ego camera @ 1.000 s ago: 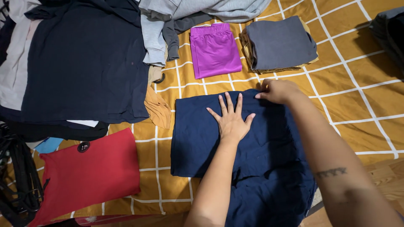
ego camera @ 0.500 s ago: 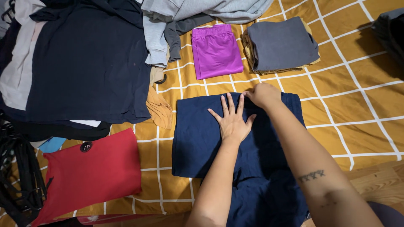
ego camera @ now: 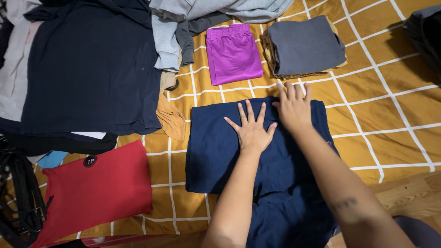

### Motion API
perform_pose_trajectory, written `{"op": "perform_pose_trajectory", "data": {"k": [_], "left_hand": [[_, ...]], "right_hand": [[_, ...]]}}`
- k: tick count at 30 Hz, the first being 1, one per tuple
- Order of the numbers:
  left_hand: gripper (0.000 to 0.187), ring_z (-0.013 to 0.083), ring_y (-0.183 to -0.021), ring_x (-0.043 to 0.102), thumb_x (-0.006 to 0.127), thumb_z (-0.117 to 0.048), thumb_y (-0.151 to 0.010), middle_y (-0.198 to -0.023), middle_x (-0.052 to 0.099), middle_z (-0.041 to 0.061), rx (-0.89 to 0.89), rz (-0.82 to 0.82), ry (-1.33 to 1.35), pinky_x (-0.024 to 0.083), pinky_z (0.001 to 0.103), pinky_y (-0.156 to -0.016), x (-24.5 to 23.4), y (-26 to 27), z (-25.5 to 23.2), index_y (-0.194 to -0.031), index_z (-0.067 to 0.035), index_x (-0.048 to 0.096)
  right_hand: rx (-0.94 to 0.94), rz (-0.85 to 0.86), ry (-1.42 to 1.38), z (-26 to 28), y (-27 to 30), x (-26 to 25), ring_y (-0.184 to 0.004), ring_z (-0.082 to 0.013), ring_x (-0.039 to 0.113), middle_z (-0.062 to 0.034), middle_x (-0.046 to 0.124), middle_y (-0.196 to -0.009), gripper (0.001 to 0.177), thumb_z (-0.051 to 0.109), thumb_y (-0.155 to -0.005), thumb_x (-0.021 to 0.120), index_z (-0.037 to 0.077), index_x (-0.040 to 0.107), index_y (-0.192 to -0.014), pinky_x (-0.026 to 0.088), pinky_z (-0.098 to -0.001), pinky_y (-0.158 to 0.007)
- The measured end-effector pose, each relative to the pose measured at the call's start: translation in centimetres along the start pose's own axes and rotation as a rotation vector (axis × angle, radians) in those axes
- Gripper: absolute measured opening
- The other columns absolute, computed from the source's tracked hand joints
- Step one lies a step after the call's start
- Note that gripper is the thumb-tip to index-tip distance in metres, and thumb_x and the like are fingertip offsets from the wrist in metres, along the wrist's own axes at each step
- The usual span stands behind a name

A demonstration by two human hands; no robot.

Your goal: Folding various garments including shirts and shorts on a bed.

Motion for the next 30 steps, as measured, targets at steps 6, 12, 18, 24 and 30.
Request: {"op": "perform_pose_trajectory", "data": {"k": [6,12,18,24,30], "left_hand": [[0.064,0.0408,-0.154,0.000,0.046,-0.046,-0.098,-0.168,0.011,0.017,0.022,-0.025,-0.075,-0.008,0.086,-0.104,3.2,-0.9,4.0,-0.159,-0.034,0.031],[0.065,0.0385,-0.156,0.012,0.049,-0.049,-0.099,-0.168,0.023,0.016,-0.141,-0.351,-0.089,0.005,0.076,-0.116,1.0,1.1,7.1,-0.157,-0.022,0.037],[0.061,0.0347,-0.158,0.025,0.053,-0.040,-0.102,-0.170,0.034,0.011,0.187,-0.288,-0.181,0.015,0.067,-0.122,0.6,5.7,8.1,-0.161,-0.028,0.043],[0.066,0.0415,-0.153,0.027,0.055,-0.047,-0.103,-0.165,0.033,0.017,-0.171,-0.393,-0.197,0.016,0.069,-0.121,-1.7,6.6,11.1,-0.157,-0.013,0.043],[0.063,0.0345,-0.155,0.028,0.052,-0.040,-0.102,-0.167,0.037,0.014,0.173,-0.268,-0.136,0.017,0.064,-0.120,0.5,6.6,7.8,-0.161,-0.021,0.045]], "right_hand": [[-0.164,0.190,-0.476,-0.8,6.6,0.4,-0.148,-0.0345,0.041,-0.0126,0.047,-0.158,0.059,0.036,-0.094,0.065,0.016,0.054,-0.148,0.026,-0.0566,-0.121],[0.110,0.152,0.253,-0.6,7.5,-0.4,-0.156,-0.0339,0.035,-0.0131,0.041,-0.167,0.065,0.042,-0.099,0.058,0.010,0.051,-0.155,0.020,-0.0516,-0.126],[-0.220,0.255,-0.381,4.2,9.0,0.1,-0.150,-0.0353,0.030,-0.0126,0.040,-0.161,0.067,0.045,-0.094,0.058,0.014,0.047,-0.152,0.018,-0.0587,-0.121],[0.169,0.232,0.161,2.4,9.4,-0.9,-0.152,-0.0317,0.029,-0.0126,0.038,-0.163,0.067,0.047,-0.099,0.053,0.008,0.045,-0.153,0.018,-0.0635,-0.117],[-0.161,0.254,-0.463,6.3,9.2,0.1,-0.154,-0.0317,0.030,-0.0081,0.037,-0.166,0.062,0.041,-0.101,0.050,0.016,0.043,-0.157,0.019,-0.0582,-0.124]]}}
Point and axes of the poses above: each hand's wrist, its own y-axis away from the middle knuckle, its own x-axis out of the palm, z = x × y, the point moved 1 cm from there along -y, towards the middle knuckle
